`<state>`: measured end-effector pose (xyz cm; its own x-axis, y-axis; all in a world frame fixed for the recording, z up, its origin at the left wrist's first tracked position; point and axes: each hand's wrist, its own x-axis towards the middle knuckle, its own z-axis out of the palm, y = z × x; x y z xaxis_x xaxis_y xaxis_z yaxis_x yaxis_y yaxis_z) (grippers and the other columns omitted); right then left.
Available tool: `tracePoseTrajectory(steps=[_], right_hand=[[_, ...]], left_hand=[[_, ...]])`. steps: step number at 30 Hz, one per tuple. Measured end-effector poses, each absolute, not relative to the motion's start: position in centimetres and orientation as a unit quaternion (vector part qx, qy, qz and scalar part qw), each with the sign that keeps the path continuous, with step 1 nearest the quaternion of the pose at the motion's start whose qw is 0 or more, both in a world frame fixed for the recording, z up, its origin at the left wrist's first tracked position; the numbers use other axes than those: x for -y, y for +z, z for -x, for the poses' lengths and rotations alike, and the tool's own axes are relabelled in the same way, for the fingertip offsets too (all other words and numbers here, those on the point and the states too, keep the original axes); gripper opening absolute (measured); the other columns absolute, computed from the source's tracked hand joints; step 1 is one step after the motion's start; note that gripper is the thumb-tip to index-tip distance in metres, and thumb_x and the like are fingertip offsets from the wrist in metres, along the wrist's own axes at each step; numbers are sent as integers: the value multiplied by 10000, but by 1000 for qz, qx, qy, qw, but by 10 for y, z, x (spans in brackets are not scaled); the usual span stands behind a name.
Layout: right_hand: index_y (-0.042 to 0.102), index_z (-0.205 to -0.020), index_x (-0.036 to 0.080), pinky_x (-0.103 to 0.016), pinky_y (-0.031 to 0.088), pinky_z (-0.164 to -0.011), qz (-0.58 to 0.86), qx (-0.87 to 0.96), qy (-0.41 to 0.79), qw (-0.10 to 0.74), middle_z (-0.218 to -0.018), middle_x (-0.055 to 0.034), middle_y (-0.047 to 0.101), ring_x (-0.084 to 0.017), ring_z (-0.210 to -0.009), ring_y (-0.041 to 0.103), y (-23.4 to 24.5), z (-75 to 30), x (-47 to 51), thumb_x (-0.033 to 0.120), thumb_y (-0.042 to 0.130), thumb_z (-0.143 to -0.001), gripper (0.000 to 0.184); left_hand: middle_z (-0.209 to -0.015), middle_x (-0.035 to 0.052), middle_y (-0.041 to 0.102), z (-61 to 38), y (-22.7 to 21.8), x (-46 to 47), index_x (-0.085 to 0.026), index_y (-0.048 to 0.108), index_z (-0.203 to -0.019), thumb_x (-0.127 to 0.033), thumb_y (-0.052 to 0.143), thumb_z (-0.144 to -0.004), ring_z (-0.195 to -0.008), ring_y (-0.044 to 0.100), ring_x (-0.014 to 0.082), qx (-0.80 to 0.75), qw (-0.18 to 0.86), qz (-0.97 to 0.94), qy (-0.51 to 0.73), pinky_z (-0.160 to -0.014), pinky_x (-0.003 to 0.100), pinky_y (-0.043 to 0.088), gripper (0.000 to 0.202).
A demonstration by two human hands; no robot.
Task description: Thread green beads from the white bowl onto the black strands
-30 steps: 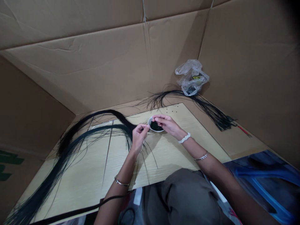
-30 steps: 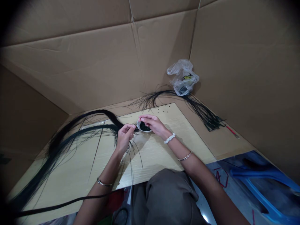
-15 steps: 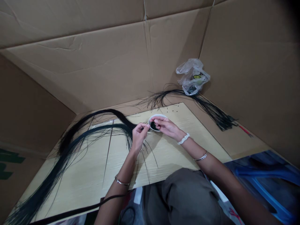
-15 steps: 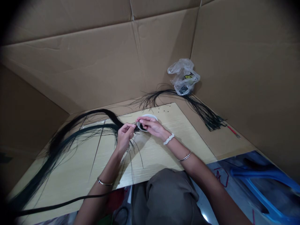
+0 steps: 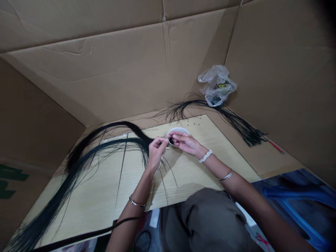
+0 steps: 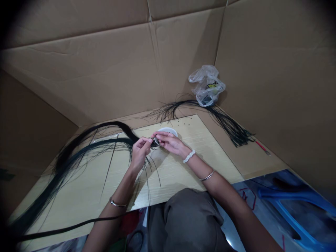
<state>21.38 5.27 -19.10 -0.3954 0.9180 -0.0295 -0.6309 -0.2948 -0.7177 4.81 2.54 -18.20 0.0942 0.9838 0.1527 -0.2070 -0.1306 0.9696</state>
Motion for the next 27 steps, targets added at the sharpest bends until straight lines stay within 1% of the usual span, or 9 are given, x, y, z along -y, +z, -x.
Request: tracePoseTrajectory(steps=[9, 13, 17, 27], right_hand=[[770, -942, 153, -162, 447, -593, 226, 315, 774, 501, -972, -48, 726, -49, -699, 557, -191, -213, -51, 177, 880, -659, 304], [770, -943, 167, -162, 451, -596, 225, 321, 773, 499, -964, -40, 721, -49, -700, 547, -192, -213, -51, 199, 889, -652, 315], [765, -966, 177, -169, 444, -594, 225, 331, 769, 498, -1001, -43, 717, -50, -710, 539, -192, -213, -51, 227, 876, -684, 307], [776, -935, 183, -178, 459, -618, 230, 329, 767, 501, -990, -45, 724, -64, -717, 545, -188, -212, -48, 211, 883, -651, 304]], left_hand=[[-556, -76, 378, -47, -183, -27, -149, 618, -762, -431, 789, -764, -449, 252, 33, -383, 537, -507, 554, -424, 179, 176, 330], [-555, -75, 383, -48, -181, -26, -151, 609, -749, -432, 800, -748, -444, 251, 31, -387, 538, -504, 553, -422, 182, 171, 340], [-553, -76, 381, -48, -181, -26, -153, 601, -742, -445, 798, -749, -441, 249, 32, -385, 538, -505, 554, -422, 183, 174, 352], [-561, -73, 398, -48, -179, -25, -153, 600, -742, -453, 800, -742, -445, 254, 32, -393, 535, -504, 553, -424, 188, 177, 360]])
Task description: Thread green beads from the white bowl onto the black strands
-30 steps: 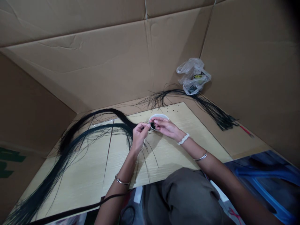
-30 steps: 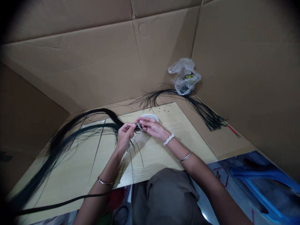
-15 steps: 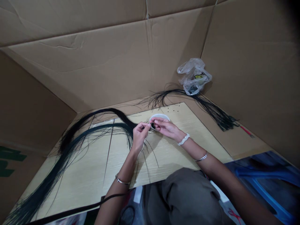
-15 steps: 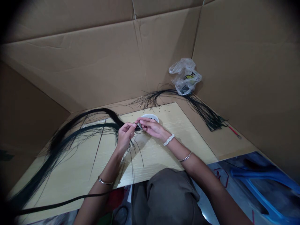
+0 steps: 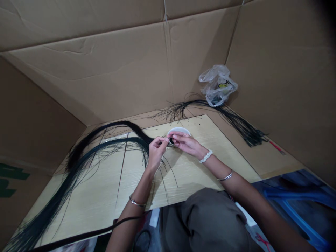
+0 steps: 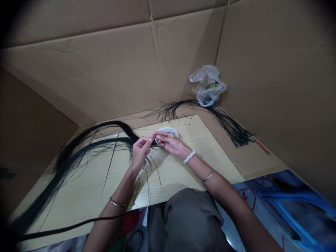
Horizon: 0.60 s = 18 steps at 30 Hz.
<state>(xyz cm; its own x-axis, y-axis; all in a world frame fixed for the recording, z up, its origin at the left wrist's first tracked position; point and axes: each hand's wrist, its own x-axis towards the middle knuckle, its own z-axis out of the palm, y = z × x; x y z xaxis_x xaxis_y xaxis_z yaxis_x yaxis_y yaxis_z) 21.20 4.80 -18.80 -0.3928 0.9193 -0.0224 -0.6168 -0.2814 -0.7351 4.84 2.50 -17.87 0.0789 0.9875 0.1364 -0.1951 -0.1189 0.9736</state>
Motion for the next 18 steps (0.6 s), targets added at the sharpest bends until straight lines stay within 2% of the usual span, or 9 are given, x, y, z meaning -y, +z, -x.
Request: tracePoseTrajectory(steps=[7, 13, 16, 18], right_hand=[[783, -922, 182, -175, 434, -612, 236, 337, 760, 503, -972, -44, 726, -66, -717, 537, -187, -212, -48, 240, 904, -616, 334], [788, -949, 184, -203, 401, -602, 274, 419, 703, 506, -975, -54, 733, -65, -667, 498, -186, -217, -49, 303, 859, -694, 290], [792, -970, 190, -226, 435, -667, 301, 477, 654, 504, -990, -60, 741, -86, -712, 548, -183, -221, -49, 339, 830, -733, 283], [796, -968, 192, -253, 471, -760, 308, 515, 619, 506, -1005, -66, 745, -125, -817, 613, -181, -224, -50, 364, 815, -749, 279]], left_hand=[[-551, -75, 394, -48, -181, -25, -153, 617, -763, -467, 790, -752, -442, 252, 34, -395, 529, -513, 549, -424, 190, 173, 359], [-560, -75, 391, -47, -182, -26, -151, 604, -749, -449, 786, -762, -448, 251, 32, -392, 529, -515, 549, -429, 186, 170, 349], [-558, -73, 398, -48, -182, -25, -149, 609, -753, -452, 783, -763, -448, 258, 34, -398, 523, -515, 549, -429, 188, 171, 350], [-562, -71, 408, -48, -181, -24, -149, 617, -761, -453, 784, -760, -448, 258, 35, -403, 522, -514, 549, -428, 189, 169, 347]])
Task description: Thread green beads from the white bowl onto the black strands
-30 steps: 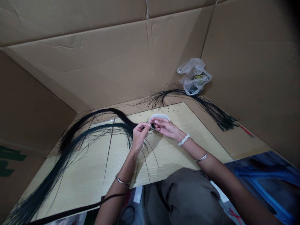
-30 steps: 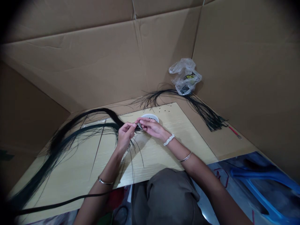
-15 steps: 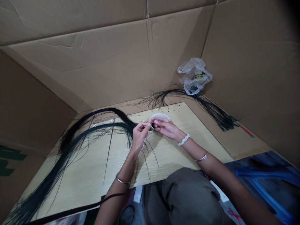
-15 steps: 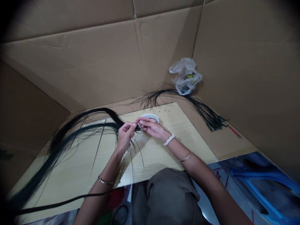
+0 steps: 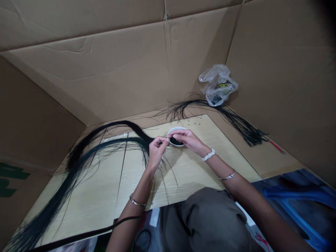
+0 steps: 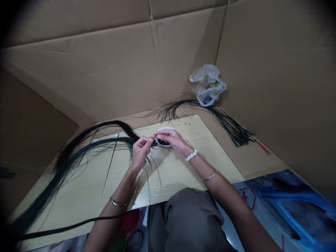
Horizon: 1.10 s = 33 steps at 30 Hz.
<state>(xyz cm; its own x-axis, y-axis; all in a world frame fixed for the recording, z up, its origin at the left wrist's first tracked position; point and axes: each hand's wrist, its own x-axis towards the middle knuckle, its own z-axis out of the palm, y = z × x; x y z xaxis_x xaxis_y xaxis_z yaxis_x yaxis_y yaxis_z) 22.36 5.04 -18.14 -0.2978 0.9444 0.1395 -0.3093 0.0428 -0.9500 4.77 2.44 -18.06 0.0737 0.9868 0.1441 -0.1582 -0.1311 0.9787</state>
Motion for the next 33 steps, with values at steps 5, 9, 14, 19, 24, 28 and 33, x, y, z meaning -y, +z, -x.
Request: tracePoseTrajectory(steps=[5, 9, 14, 19, 24, 28, 33], right_hand=[[805, -949, 205, -339, 476, -984, 305, 582, 563, 501, -1045, -67, 749, -193, -1022, 663, -181, -229, -55, 393, 795, -765, 263], [807, -959, 208, -361, 475, -998, 319, 611, 524, 499, -1049, -69, 750, -214, -1039, 663, -180, -232, -56, 411, 777, -782, 271], [805, -975, 211, -359, 465, -1002, 332, 633, 499, 490, -1067, -68, 744, -214, -1051, 657, -180, -233, -56, 399, 748, -815, 254], [802, -980, 204, -351, 468, -986, 332, 633, 503, 486, -1066, -71, 742, -211, -1042, 657, -180, -234, -55, 394, 744, -821, 254], [800, -974, 190, -330, 479, -953, 323, 621, 529, 480, -1056, -76, 740, -199, -1009, 661, -182, -234, -57, 412, 765, -801, 284], [798, -975, 187, -329, 485, -941, 318, 612, 544, 477, -1055, -75, 740, -197, -1001, 662, -183, -234, -58, 413, 772, -795, 290], [799, -969, 194, -338, 488, -938, 317, 609, 552, 473, -1050, -72, 741, -196, -988, 665, -182, -234, -57, 405, 774, -791, 277]], left_hand=[[-574, -64, 433, -48, -178, -24, -146, 630, -755, -445, 794, -748, -454, 262, 34, -413, 517, -517, 543, -434, 191, 184, 341], [-582, -57, 459, -48, -177, -23, -147, 636, -748, -451, 801, -734, -466, 297, 42, -420, 513, -518, 540, -442, 192, 209, 346], [-585, -55, 475, -48, -177, -23, -150, 643, -758, -448, 799, -733, -477, 322, 50, -424, 512, -518, 538, -453, 194, 228, 337], [-587, -51, 484, -47, -179, -24, -150, 649, -756, -439, 796, -737, -485, 331, 56, -425, 509, -521, 538, -462, 197, 237, 325], [-594, -49, 498, -46, -180, -24, -151, 659, -772, -448, 795, -735, -487, 340, 57, -425, 510, -526, 531, -466, 196, 241, 329], [-606, -45, 509, -46, -181, -25, -151, 661, -770, -446, 793, -739, -488, 340, 56, -425, 510, -531, 526, -465, 196, 242, 326], [-614, -41, 513, -45, -182, -25, -150, 657, -764, -434, 791, -748, -497, 339, 57, -421, 512, -533, 526, -471, 195, 246, 315]])
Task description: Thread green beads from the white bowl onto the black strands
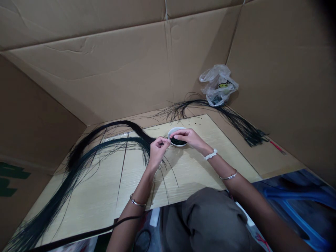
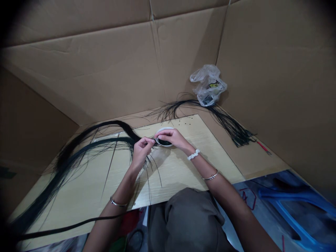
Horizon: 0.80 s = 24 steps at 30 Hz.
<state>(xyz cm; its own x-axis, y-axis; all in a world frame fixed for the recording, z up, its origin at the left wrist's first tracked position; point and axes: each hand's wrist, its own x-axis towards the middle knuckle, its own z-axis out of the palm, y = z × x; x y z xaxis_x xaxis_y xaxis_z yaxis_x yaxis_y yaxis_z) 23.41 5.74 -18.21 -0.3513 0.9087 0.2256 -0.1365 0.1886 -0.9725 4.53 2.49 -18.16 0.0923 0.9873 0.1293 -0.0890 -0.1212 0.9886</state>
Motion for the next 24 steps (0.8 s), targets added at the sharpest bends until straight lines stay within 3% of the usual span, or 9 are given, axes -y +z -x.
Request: tracePoseTrajectory(steps=[14, 20, 24], right_hand=[[792, -947, 182, -305, 497, -855, 323, 611, 556, 462, -1016, -70, 733, -178, -928, 660, -180, -233, -55, 390, 792, -774, 270], [782, -962, 164, -290, 492, -855, 306, 558, 626, 451, -1008, -73, 734, -171, -923, 658, -181, -232, -54, 371, 843, -715, 328], [788, -973, 166, -229, 435, -682, 316, 558, 621, 451, -944, -54, 726, -109, -762, 586, -181, -232, -54, 389, 807, -755, 312]], left_hand=[[-598, -50, 489, -46, -179, -24, -147, 653, -764, -437, 793, -745, -483, 298, 50, -421, 513, -528, 530, -463, 198, 227, 323], [-585, -56, 472, -47, -180, -24, -142, 651, -763, -452, 794, -741, -472, 282, 41, -421, 513, -528, 531, -453, 193, 211, 342], [-581, -58, 463, -47, -179, -23, -140, 650, -762, -464, 790, -742, -466, 270, 39, -423, 514, -524, 531, -448, 199, 192, 354]])
